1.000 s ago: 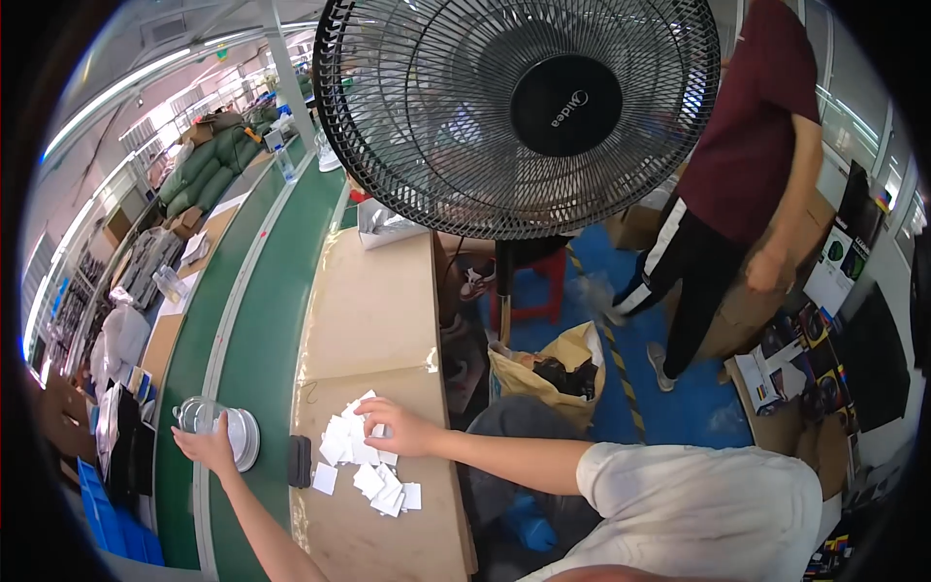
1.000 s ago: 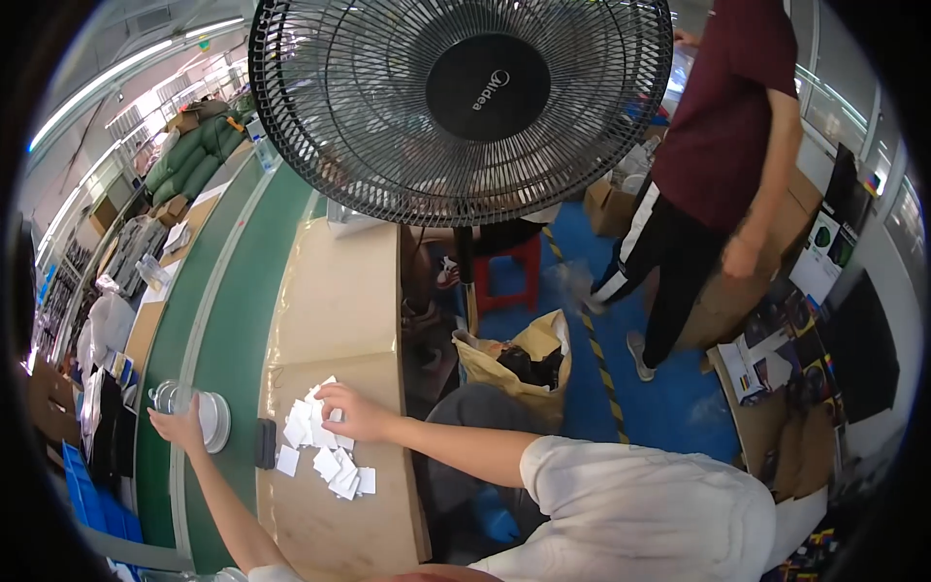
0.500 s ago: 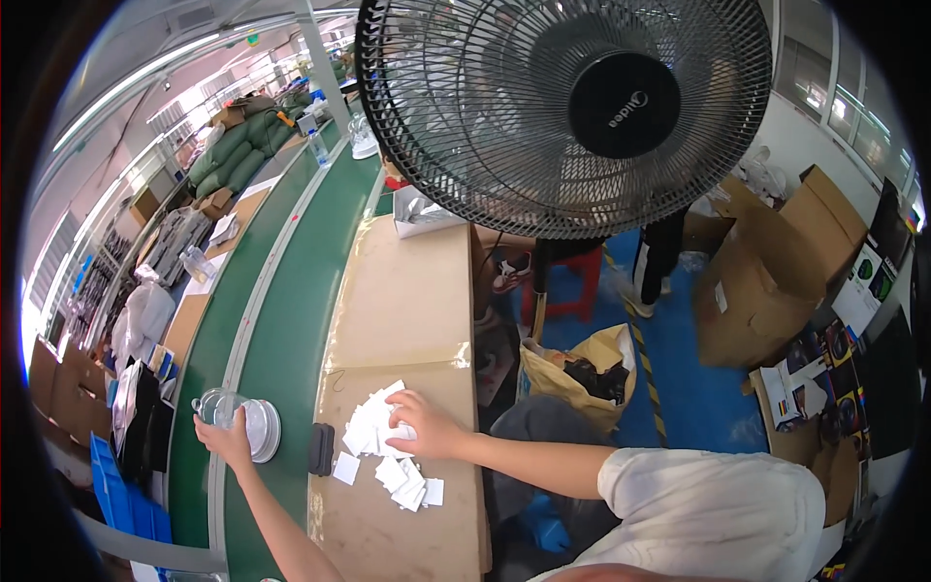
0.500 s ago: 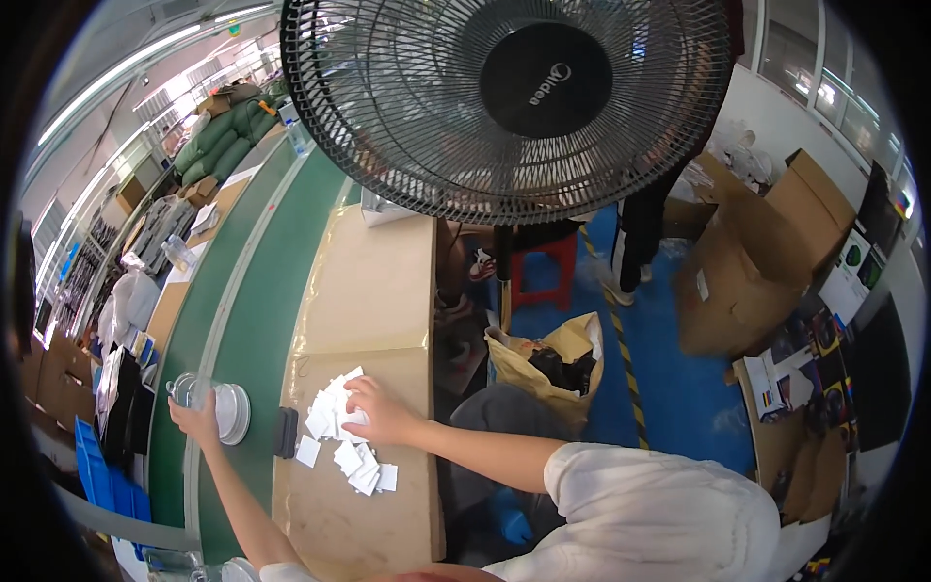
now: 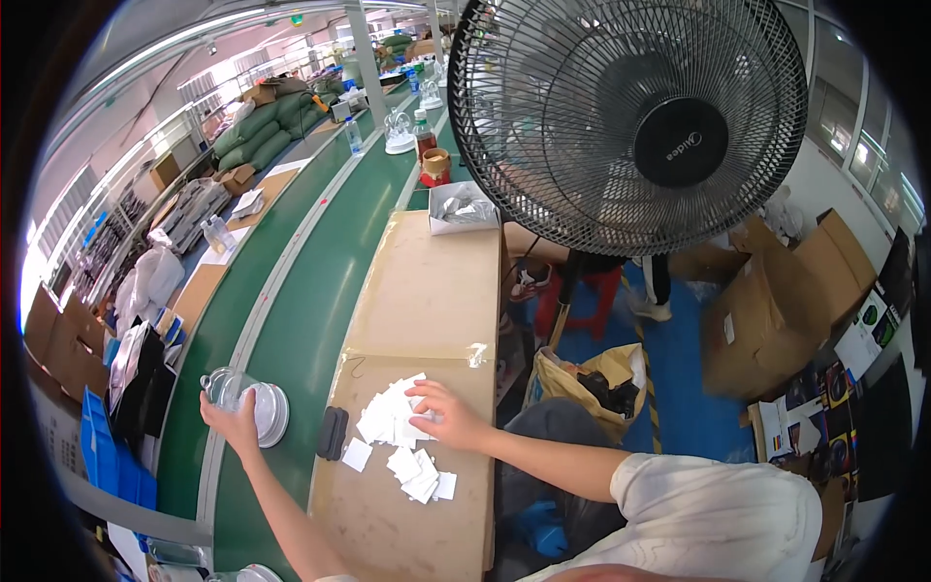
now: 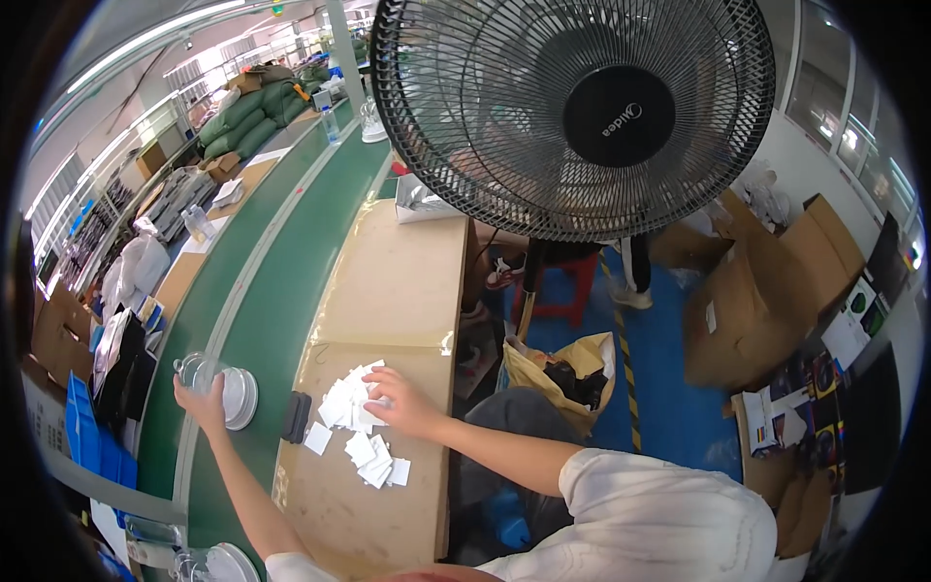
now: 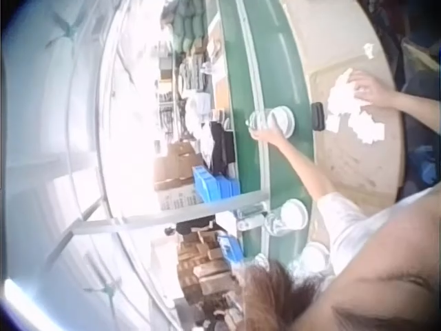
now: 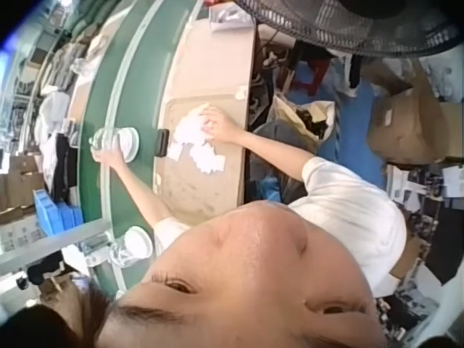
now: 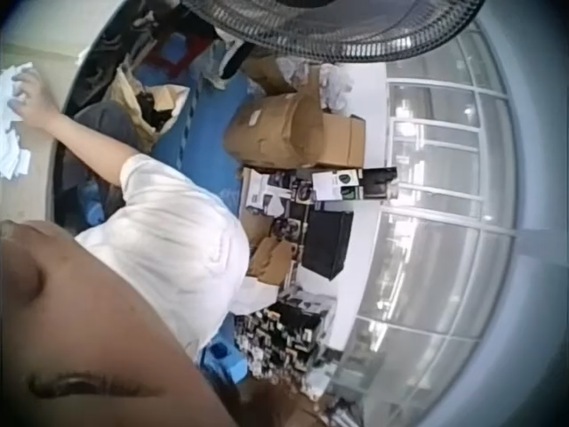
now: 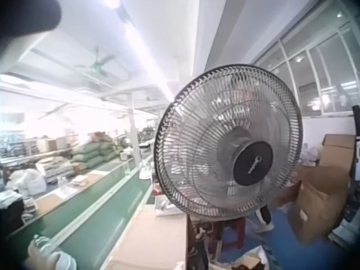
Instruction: Assembling battery covers onto the bases of LED lighting fixtures at an assembly line station.
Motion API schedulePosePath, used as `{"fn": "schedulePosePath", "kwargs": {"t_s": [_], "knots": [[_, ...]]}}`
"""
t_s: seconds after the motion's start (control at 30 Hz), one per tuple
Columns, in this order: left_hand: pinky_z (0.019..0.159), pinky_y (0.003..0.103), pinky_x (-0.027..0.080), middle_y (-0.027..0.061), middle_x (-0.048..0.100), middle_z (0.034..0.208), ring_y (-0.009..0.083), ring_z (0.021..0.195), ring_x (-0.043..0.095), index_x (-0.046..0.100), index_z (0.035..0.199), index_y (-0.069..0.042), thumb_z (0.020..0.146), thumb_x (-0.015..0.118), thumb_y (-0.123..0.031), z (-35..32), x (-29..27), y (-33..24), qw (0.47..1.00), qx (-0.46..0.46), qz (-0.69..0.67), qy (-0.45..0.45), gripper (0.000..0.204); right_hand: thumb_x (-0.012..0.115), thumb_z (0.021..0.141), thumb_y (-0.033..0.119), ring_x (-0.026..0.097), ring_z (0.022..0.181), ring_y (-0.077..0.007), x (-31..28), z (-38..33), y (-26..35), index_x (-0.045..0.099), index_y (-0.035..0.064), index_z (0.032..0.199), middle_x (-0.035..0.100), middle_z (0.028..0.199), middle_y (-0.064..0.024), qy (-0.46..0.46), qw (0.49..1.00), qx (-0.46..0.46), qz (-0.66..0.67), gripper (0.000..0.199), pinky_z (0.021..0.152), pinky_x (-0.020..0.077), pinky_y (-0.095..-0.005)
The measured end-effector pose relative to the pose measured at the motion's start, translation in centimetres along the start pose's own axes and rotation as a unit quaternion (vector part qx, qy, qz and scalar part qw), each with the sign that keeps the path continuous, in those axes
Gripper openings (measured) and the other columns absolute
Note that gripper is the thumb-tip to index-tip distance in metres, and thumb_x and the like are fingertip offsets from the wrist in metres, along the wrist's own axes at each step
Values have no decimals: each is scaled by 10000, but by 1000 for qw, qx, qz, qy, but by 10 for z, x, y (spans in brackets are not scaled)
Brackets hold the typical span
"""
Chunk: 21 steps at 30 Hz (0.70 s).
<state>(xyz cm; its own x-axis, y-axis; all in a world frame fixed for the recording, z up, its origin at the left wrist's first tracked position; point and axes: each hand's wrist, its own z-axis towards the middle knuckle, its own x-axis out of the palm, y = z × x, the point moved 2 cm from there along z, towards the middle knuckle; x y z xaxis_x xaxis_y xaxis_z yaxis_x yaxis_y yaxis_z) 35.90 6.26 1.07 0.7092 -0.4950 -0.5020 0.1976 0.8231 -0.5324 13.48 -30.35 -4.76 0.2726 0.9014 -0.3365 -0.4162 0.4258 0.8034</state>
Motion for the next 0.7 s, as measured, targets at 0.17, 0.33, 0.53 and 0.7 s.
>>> {"fn": "schedulePosePath", "kwargs": {"t_s": [0.17, 0.33, 0.53, 0.7], "knots": [[1141, 432, 291, 243, 366, 1457, 377, 1364, 353, 318, 1445, 47, 632, 883, -315, 9, -10, -12, 997, 0, -73, 34, 1055, 712, 879, 166, 446, 1333, -301, -13, 3, -2, 653, 37, 868, 588, 1304, -102, -31, 996, 7, 88, 142, 1033, 408, -392], [1153, 438, 278, 245, 394, 1437, 388, 1360, 356, 328, 1445, 42, 619, 896, -265, 10, -31, -6, 998, -10, -67, 14, 1049, 705, 892, 141, 466, 1322, -252, -12, 6, -6, 683, 26, 888, 579, 1329, -112, -56, 979, 72, 183, 117, 1027, 402, -351], [1141, 410, 299, 218, 403, 1436, 343, 1343, 396, 343, 1438, 45, 625, 898, -190, 15, -98, -59, 989, 14, -140, -41, 1013, 701, 901, 234, 591, 1113, -163, -18, 2, -22, 717, -4, 937, 575, 1337, -84, -66, 985, 58, 150, 242, 857, 496, -269], [1132, 372, 317, 191, 386, 1471, 281, 1346, 399, 303, 1453, 41, 718, 847, -54, -28, -157, -134, 933, -32, -352, -66, 919, 693, 916, 218, 525, 1212, -158, -28, 0, -20, 714, 7, 931, 578, 1345, -95, -20, 947, 192, 255, 212, 1018, 403, -312]]}}
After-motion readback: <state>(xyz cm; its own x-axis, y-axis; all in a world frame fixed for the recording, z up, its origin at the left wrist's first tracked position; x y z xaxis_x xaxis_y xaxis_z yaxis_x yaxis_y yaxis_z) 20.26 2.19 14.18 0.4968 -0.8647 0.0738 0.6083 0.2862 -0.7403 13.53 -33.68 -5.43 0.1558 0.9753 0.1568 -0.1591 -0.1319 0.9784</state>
